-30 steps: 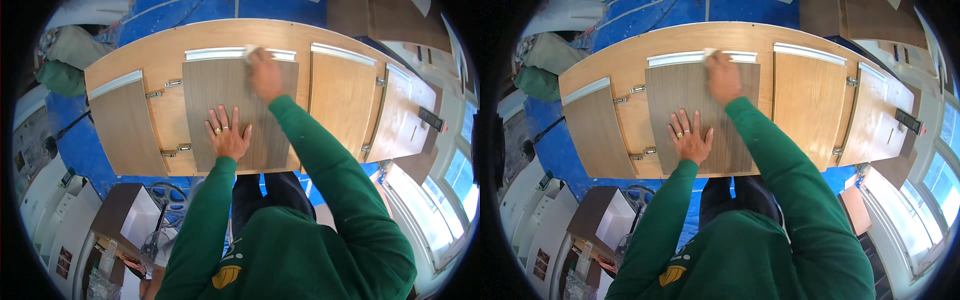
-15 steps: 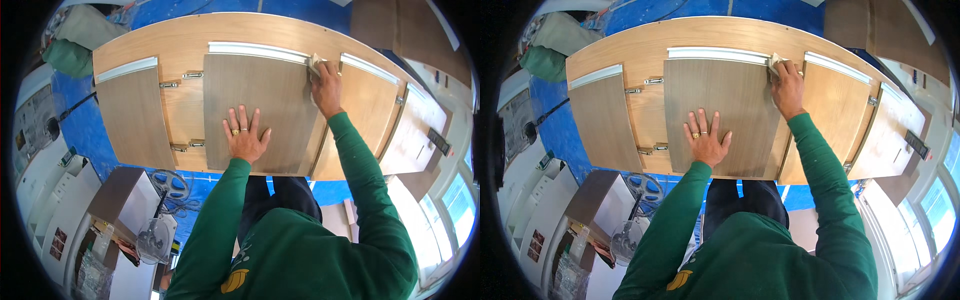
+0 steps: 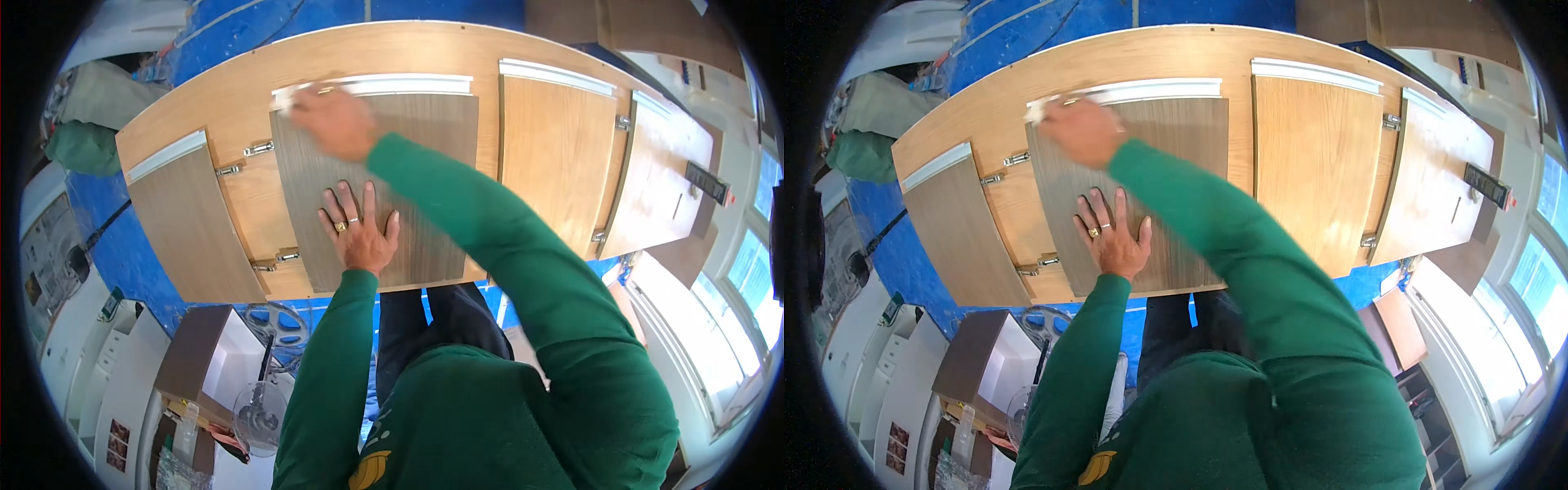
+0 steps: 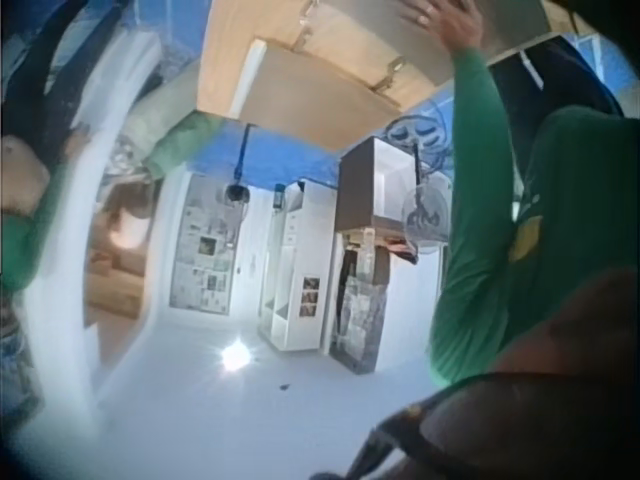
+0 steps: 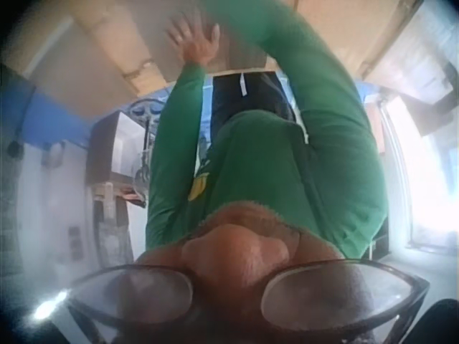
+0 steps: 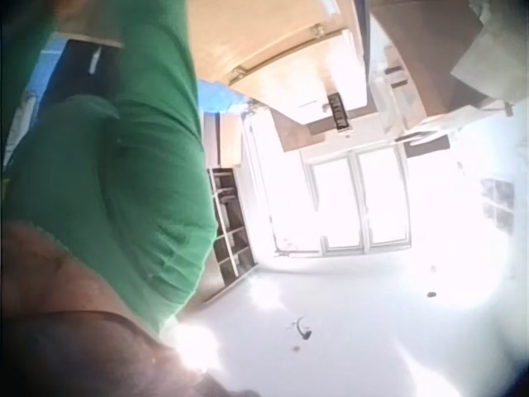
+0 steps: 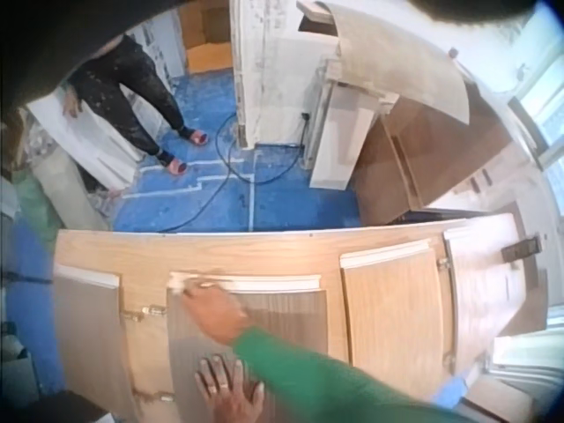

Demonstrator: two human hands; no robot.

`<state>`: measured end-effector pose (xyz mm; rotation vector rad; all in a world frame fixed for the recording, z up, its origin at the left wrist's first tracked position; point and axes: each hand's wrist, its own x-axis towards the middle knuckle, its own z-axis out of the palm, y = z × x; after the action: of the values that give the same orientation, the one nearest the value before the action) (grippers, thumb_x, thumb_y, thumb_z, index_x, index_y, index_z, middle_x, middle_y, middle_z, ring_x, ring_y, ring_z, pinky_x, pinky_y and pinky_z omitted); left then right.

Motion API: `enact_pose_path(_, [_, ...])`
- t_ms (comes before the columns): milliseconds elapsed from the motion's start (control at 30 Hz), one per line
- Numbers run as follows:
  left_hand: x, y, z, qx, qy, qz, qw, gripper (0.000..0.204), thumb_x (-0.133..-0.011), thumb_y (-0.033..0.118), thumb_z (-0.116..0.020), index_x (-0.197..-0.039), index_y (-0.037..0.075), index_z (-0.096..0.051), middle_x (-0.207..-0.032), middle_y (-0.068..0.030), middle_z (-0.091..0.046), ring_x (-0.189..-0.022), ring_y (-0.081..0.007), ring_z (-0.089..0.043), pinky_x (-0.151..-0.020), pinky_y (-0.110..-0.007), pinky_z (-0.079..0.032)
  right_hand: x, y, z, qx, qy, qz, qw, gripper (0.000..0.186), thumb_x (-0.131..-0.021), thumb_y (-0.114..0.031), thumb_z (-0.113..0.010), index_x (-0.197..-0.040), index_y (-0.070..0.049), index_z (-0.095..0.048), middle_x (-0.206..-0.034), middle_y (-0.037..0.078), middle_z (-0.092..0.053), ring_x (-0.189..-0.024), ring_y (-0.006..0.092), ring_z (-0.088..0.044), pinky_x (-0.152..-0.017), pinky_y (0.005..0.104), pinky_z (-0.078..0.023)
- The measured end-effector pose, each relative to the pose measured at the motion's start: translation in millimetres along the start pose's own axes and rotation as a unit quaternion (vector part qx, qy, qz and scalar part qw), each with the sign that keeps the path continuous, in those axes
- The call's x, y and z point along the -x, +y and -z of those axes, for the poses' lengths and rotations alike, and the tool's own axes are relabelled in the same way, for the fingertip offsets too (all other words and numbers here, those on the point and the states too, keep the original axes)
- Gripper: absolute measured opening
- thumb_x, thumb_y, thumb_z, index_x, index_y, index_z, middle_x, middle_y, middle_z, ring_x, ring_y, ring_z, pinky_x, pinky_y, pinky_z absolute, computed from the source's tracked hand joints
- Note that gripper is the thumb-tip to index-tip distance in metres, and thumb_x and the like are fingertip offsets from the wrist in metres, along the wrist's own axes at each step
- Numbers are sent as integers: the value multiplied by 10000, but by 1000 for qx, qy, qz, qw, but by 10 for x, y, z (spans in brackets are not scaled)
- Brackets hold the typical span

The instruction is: The person aligns a laminate sheet onto a wooden panel, presses it down with their hands, and wipes the laminate surface using a cloth.

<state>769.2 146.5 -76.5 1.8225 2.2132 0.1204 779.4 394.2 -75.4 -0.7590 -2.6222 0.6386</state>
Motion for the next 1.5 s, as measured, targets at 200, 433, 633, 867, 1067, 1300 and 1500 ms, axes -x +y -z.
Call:
enact_pose_path(200, [12, 47, 7, -9, -33, 15, 999, 816, -1057, 571, -575, -1730, 162, -358, -1823, -256, -144, -1653, -560, -124, -1297, -740, -122, 1286, 386, 706, 65, 75, -235, 967, 331, -838, -43, -690, -1165, -72, -733, -1150, 153, -644, -1119, 379, -656, -940, 497, -551])
enact_pose_path(433, [59, 89, -171, -43, 11, 16, 999, 613, -1144, 383, -457, -1726, 199, -396, -1834, -207, -188, -1690, -469, -109, -1328, -689, -93, 2643, -1002, 301, -25, 74, -336, 939, 365, -870, -55, -690, -1235, -50, -685, -1209, 222, -591, -1025, 435, -660, -838, 539, -566])
enact_pose_path(633, [104, 37, 4, -28, 15, -1, 999, 566, -1159, 336, -419, -1705, 188, -438, -1825, -191, -233, -1696, -431, -129, -1349, -621, -119, 3154, -1944, 159, -189, 81, -371, 906, 498, -919, -129, -752, -1394, -50, -628, -1288, 243, -593, -1138, 482, -650, -942, 556, -553])
enact_pose_path(867, [81, -388, 638, 271, 63, 82, 957, 517, -1084, 268, -624, -1455, -92, -639, -1532, -323, -602, -1446, -496, -541, -1243, -512, -414, 3821, -2355, 1256, -190, 57, -356, 913, 569, -983, -294, -756, -1471, -44, -606, -1395, 297, -649, -1258, 493, -630, -1042, 557, -534])
enact_pose_path(1067, [1555, -777, 1132, 123, 130, 14, 984, 416, -1048, 242, -629, -799, -90, -669, -865, -345, -678, -873, -547, -651, -800, -640, -455, 5932, -2401, 1377, -107, 34, -525, 844, 432, -975, -391, -718, -1233, -48, -766, -1134, 269, -766, -1072, 475, -729, -962, 573, -574])
enact_pose_path(1300, [3653, -564, 764, 69, -35, 87, 993, 394, -947, 375, -808, -801, 11, -773, -851, -249, -760, -839, -487, -727, -784, -576, -557, 9382, -3174, 561, 5, -88, -739, 668, 493, -861, -549, -806, -967, -69, -847, -1081, 205, -817, -1043, 383, -785, -925, 500, -633])
enact_pose_path(1500, [4350, 138, 12, -14, -164, 215, 963, 515, -938, 501, -813, -832, -3, -804, -881, -250, -782, -857, -491, -751, -779, -603, -568, 10740, -3163, 123, -41, -270, -680, 681, 611, -1025, -620, -565, -1098, -85, -851, -1160, 204, -812, -1135, 412, -765, -1001, 525, -599])
